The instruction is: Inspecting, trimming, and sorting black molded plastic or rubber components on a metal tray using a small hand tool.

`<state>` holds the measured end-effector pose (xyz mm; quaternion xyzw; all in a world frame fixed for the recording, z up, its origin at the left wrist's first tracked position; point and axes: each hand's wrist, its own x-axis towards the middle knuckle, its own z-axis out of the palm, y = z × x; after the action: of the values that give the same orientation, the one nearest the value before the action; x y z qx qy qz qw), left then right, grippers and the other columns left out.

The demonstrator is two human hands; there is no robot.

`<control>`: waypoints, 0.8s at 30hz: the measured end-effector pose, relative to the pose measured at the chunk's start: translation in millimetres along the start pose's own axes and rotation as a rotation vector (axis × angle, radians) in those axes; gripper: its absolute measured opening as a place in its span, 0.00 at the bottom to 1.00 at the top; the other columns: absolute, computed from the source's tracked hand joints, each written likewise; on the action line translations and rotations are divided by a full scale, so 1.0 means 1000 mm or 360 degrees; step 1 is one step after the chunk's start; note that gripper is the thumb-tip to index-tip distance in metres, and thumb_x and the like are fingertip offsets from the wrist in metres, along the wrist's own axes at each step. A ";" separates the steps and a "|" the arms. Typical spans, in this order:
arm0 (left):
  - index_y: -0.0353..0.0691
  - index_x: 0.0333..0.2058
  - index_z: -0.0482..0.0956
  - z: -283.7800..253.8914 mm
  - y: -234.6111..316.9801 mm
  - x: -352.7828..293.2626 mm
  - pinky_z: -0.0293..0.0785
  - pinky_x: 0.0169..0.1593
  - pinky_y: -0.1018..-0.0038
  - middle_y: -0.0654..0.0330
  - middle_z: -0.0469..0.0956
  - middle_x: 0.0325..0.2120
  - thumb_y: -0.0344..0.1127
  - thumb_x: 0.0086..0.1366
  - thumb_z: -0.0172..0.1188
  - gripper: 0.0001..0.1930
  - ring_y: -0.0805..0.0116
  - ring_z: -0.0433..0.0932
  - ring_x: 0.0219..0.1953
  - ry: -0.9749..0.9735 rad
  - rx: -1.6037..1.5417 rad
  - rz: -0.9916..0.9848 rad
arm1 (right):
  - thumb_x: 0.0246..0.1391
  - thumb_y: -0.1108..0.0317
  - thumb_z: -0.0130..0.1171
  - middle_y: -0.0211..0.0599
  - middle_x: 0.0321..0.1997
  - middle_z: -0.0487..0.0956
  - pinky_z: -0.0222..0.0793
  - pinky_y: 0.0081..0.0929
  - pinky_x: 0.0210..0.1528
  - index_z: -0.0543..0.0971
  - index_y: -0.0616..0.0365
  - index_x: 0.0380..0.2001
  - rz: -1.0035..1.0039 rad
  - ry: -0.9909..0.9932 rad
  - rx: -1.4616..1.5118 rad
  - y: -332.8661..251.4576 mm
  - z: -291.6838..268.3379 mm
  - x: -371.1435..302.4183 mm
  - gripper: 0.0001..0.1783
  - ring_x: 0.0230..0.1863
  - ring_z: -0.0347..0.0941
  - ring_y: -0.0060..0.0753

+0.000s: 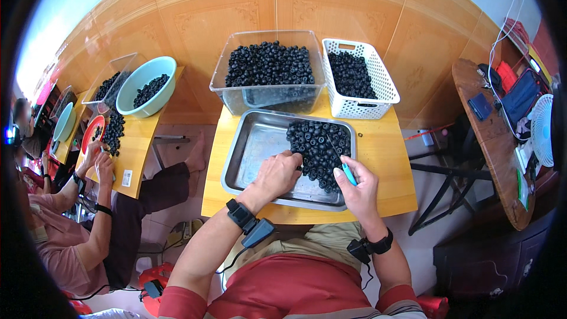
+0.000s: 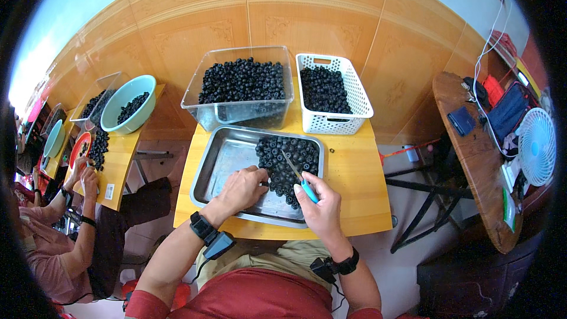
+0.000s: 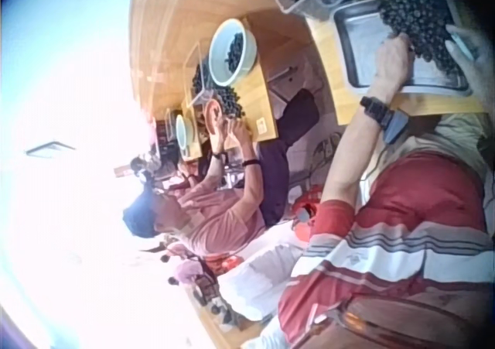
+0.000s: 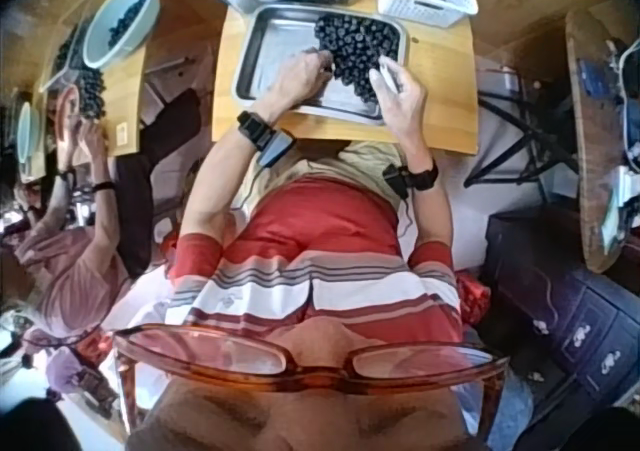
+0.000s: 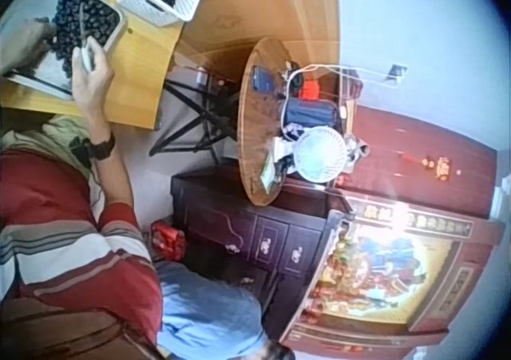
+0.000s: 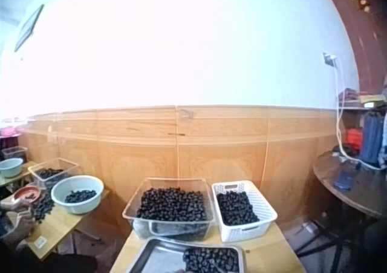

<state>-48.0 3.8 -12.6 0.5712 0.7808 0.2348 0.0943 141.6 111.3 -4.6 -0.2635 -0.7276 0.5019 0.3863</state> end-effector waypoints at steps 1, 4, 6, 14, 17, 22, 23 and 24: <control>0.38 0.38 0.80 -0.001 0.001 -0.001 0.77 0.42 0.53 0.47 0.78 0.35 0.32 0.56 0.65 0.10 0.43 0.80 0.37 -0.0002 0.0003 -0.0002 | 0.56 0.68 0.67 0.37 0.35 0.83 0.72 0.20 0.38 0.79 0.69 0.48 0.0002 0.0000 0.0003 0.000 0.000 -0.001 0.19 0.33 0.74 0.17; 0.36 0.41 0.81 0.000 0.001 -0.003 0.76 0.43 0.58 0.48 0.80 0.34 0.32 0.56 0.66 0.14 0.45 0.80 0.37 -0.0028 -0.0003 -0.0012 | 0.56 0.68 0.67 0.37 0.36 0.83 0.72 0.20 0.38 0.79 0.69 0.48 -0.0024 -0.0017 -0.0032 0.003 0.000 -0.004 0.19 0.34 0.74 0.18; 0.35 0.43 0.80 0.002 -0.005 -0.007 0.78 0.40 0.64 0.50 0.80 0.34 0.29 0.56 0.67 0.15 0.52 0.82 0.34 0.0062 -0.0303 0.0106 | 0.56 0.68 0.67 0.37 0.36 0.83 0.73 0.20 0.38 0.80 0.68 0.48 -0.0049 -0.0025 -0.0057 0.005 0.000 -0.005 0.19 0.35 0.75 0.19; 0.33 0.39 0.79 -0.003 -0.010 -0.019 0.78 0.38 0.79 0.61 0.82 0.35 0.24 0.60 0.67 0.09 0.77 0.80 0.34 -0.0124 -0.1505 -0.0331 | 0.55 0.68 0.67 0.38 0.34 0.83 0.73 0.20 0.37 0.80 0.68 0.47 -0.0037 -0.0049 -0.0111 -0.003 -0.001 -0.012 0.18 0.34 0.76 0.19; 0.35 0.38 0.79 -0.006 -0.009 -0.023 0.80 0.40 0.78 0.62 0.81 0.36 0.23 0.60 0.67 0.08 0.76 0.80 0.35 -0.0092 -0.1963 -0.0353 | 0.55 0.68 0.67 0.38 0.33 0.83 0.72 0.21 0.35 0.80 0.68 0.46 -0.0053 -0.0092 -0.0159 -0.008 -0.001 -0.012 0.18 0.32 0.75 0.19; 0.36 0.42 0.79 -0.009 -0.005 -0.032 0.83 0.45 0.76 0.61 0.82 0.34 0.23 0.63 0.64 0.09 0.73 0.82 0.36 0.0006 -0.2474 -0.0526 | 0.55 0.68 0.67 0.39 0.32 0.83 0.72 0.21 0.33 0.80 0.68 0.46 -0.0070 -0.0163 -0.0179 -0.012 -0.001 -0.013 0.18 0.31 0.76 0.20; 0.35 0.43 0.79 -0.010 -0.004 -0.034 0.83 0.47 0.74 0.60 0.82 0.35 0.23 0.64 0.63 0.09 0.71 0.83 0.37 0.0007 -0.2630 -0.0513 | 0.55 0.68 0.67 0.40 0.32 0.83 0.72 0.22 0.33 0.80 0.68 0.46 -0.0097 -0.0174 -0.0191 -0.011 0.000 -0.013 0.18 0.31 0.76 0.21; 0.35 0.43 0.79 -0.011 -0.004 -0.035 0.83 0.48 0.73 0.59 0.82 0.36 0.24 0.65 0.62 0.09 0.69 0.83 0.38 0.0007 -0.2787 -0.0499 | 0.55 0.68 0.67 0.40 0.31 0.83 0.72 0.22 0.33 0.80 0.67 0.46 -0.0122 -0.0184 -0.0204 -0.010 0.001 -0.014 0.17 0.31 0.76 0.21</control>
<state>-44.0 -33.0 -9.4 0.1801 0.3906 0.7331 0.5269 149.0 96.2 0.5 -0.2301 -0.7890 0.4534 0.3449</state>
